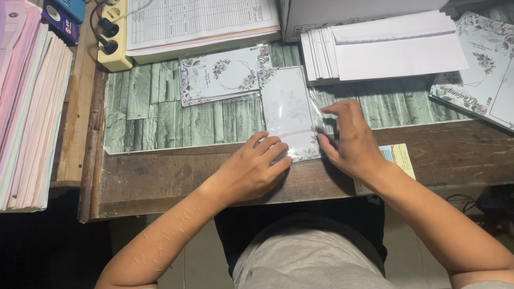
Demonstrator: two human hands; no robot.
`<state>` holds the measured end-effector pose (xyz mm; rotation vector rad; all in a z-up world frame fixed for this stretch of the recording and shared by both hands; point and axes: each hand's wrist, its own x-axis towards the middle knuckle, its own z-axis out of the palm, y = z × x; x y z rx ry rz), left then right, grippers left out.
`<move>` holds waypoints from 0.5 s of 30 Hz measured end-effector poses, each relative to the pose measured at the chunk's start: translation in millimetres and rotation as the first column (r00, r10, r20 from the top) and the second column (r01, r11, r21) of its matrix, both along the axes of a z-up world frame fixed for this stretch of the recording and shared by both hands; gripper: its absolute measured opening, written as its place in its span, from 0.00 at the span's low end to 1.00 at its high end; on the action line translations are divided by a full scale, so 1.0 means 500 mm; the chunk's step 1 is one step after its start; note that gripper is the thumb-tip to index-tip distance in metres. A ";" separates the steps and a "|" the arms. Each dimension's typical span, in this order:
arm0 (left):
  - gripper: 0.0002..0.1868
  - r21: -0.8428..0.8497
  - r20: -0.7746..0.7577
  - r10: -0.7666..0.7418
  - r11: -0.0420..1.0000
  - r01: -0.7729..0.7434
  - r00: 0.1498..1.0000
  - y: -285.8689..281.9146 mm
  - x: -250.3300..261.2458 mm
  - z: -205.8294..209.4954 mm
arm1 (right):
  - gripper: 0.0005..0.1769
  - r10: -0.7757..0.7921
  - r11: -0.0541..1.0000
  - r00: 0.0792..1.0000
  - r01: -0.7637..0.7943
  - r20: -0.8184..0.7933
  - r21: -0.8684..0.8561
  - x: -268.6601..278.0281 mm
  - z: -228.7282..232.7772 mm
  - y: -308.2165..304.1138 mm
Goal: The person picks up paper invitation cards, folds some, and places them into plastic sleeves by hand at a desk.
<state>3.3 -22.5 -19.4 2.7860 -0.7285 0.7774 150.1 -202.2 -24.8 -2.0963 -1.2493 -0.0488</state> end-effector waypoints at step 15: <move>0.13 0.236 0.019 0.028 0.971 -0.031 0.999 0.002 0.026 -0.034 | 0.09 0.369 0.924 0.804 -0.372 0.466 -0.089 -0.020 -0.004 0.011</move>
